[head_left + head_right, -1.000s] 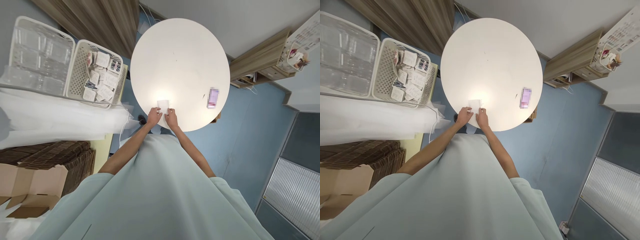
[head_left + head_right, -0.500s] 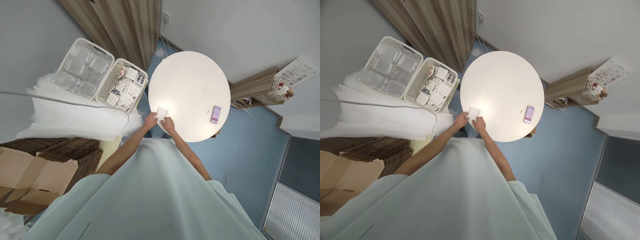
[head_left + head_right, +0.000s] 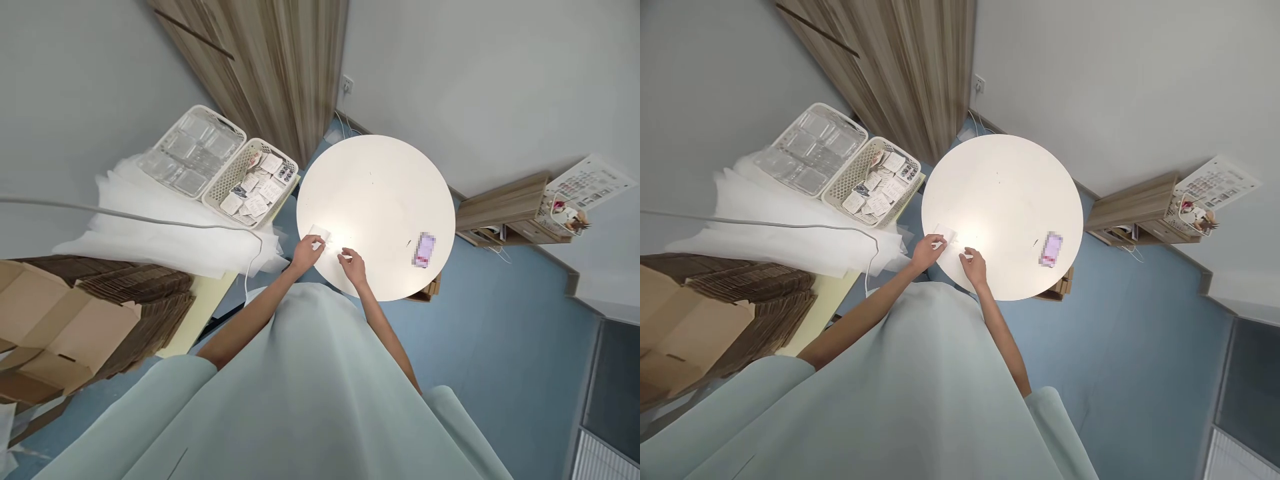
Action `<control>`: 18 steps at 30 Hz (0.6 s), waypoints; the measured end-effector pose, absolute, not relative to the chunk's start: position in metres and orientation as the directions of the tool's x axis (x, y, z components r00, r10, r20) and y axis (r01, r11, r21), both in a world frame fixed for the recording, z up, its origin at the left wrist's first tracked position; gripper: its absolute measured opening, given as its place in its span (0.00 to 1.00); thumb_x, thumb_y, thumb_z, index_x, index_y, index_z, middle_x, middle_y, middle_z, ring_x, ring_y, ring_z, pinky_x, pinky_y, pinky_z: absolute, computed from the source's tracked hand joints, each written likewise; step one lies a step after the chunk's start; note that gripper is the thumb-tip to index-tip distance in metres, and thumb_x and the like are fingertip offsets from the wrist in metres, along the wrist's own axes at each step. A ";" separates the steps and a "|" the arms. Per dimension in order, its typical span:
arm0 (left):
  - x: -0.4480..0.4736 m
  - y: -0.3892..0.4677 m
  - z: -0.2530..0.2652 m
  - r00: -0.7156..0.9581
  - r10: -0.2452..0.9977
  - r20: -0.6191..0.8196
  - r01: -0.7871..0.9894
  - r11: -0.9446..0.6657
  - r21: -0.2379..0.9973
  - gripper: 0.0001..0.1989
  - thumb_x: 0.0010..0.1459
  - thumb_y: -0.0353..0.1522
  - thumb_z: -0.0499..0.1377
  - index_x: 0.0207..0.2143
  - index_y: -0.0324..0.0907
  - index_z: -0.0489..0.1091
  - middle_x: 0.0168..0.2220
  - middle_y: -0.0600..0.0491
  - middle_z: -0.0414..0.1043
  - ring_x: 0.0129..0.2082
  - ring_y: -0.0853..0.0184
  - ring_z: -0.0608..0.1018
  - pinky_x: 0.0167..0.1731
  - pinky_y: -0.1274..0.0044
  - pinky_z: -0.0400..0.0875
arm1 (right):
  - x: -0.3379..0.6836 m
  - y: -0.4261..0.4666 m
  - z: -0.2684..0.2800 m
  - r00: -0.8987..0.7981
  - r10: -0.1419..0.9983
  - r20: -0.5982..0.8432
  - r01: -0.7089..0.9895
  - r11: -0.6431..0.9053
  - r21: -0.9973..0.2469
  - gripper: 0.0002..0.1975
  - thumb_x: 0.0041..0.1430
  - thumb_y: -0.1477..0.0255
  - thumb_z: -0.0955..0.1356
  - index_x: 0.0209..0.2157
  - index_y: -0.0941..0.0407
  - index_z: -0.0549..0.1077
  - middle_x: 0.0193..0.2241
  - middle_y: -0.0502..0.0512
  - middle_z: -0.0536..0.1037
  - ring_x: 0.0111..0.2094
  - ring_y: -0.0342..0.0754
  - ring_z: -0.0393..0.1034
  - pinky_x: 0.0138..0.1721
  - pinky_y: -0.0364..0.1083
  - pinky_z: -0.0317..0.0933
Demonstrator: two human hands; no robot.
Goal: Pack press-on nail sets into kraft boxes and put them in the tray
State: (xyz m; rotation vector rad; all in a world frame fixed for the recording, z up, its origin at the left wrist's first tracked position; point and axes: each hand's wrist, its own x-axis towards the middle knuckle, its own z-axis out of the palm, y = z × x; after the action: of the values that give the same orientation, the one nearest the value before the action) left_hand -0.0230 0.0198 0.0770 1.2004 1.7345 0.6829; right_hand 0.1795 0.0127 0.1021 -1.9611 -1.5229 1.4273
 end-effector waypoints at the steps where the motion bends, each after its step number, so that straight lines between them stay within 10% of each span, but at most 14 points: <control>1: -0.019 0.017 0.081 -0.144 0.925 -0.351 0.419 0.379 0.825 0.07 0.65 0.32 0.59 0.42 0.46 0.78 0.59 0.46 0.81 0.59 0.56 0.82 0.60 0.64 0.79 | 0.186 0.011 0.105 -0.052 0.851 -0.522 0.556 -0.410 -0.723 0.20 0.71 0.63 0.70 0.60 0.54 0.78 0.59 0.61 0.83 0.47 0.51 0.83 0.57 0.52 0.74; 18: -0.026 -0.061 0.169 -0.426 0.866 -0.263 0.216 0.379 0.900 0.12 0.68 0.41 0.60 0.44 0.46 0.78 0.61 0.44 0.80 0.60 0.53 0.82 0.63 0.59 0.78 | 0.198 0.000 0.151 -0.402 0.811 -0.425 0.408 -0.257 -0.876 0.20 0.69 0.56 0.70 0.54 0.53 0.81 0.55 0.61 0.85 0.45 0.52 0.81 0.53 0.53 0.76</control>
State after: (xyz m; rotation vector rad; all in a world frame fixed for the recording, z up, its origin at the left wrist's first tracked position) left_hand -0.0264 -0.0609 0.1692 0.9372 1.8655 1.0624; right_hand 0.1980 -0.0002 0.1514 -1.4794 -1.6651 1.7011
